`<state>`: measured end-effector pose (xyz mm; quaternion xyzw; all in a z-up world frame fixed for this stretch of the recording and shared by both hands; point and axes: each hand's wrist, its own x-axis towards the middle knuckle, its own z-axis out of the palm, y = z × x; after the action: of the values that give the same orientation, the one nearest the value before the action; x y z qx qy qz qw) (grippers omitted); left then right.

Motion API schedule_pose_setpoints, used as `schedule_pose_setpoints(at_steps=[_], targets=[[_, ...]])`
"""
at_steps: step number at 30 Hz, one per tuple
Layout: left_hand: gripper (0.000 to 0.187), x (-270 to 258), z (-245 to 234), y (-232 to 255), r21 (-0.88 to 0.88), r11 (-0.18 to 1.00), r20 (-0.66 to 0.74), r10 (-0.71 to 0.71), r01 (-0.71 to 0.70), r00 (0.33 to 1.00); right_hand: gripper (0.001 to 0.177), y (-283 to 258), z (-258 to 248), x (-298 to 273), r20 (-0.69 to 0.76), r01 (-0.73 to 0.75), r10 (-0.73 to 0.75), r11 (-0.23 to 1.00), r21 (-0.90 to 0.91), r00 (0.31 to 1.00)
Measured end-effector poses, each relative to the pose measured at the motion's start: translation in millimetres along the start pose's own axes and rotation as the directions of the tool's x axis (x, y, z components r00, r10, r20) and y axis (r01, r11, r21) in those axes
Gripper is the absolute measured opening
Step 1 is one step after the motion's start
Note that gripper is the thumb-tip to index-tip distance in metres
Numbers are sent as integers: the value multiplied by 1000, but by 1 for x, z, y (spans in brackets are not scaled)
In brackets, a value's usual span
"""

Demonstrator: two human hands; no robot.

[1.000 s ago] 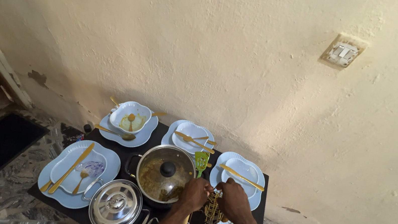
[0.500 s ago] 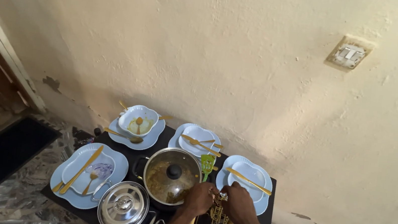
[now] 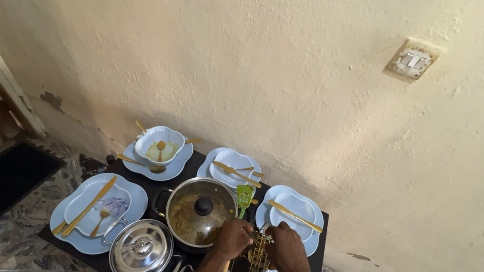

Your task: Arranging gold-colored cutlery on blue plates and organizing a table setting.

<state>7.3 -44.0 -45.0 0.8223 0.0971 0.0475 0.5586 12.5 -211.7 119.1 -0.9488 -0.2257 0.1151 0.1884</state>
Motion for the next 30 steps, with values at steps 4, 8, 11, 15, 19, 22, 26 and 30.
schedule_pose_setpoints(at_steps=[4, 8, 11, 15, 19, 22, 26, 30], targets=[[22, 0, -11, 19, -161, 981, 70, -97, 107, 993, 33, 2, 2, 3, -1, 5, -5, 1000, 9, 1000], [4, -2, -16, 36, -147, 971, 47, -183, 188, 982, 32, 3, 4, 1, -40, 69, -69, 998, 7, 997], [6, 8, -12, 32, -12, 996, -23, -88, 87, 996, 30, 0, 2, 2, -37, 62, -62, 998, 5, 997], [6, 14, -13, 40, 205, 977, -64, 71, -56, 995, 28, 1, 4, 4, -39, 56, -56, 998, 13, 998], [8, 20, -7, 30, 260, 963, -45, 79, -65, 996, 30, 0, 5, 6, -44, 55, -55, 998, 1, 998], [11, 19, -4, 28, 246, 963, -68, 129, -108, 989, 30, 0, 8, 8, -29, 51, -51, 998, -22, 998], [9, 16, -4, 31, 205, 978, -46, 54, -43, 998, 30, -5, 4, 5, -40, 77, -77, 997, -17, 996], [8, 15, -6, 32, 192, 981, -54, 39, -28, 998, 30, -10, -1, 5, -29, 51, -51, 999, -3, 998]])
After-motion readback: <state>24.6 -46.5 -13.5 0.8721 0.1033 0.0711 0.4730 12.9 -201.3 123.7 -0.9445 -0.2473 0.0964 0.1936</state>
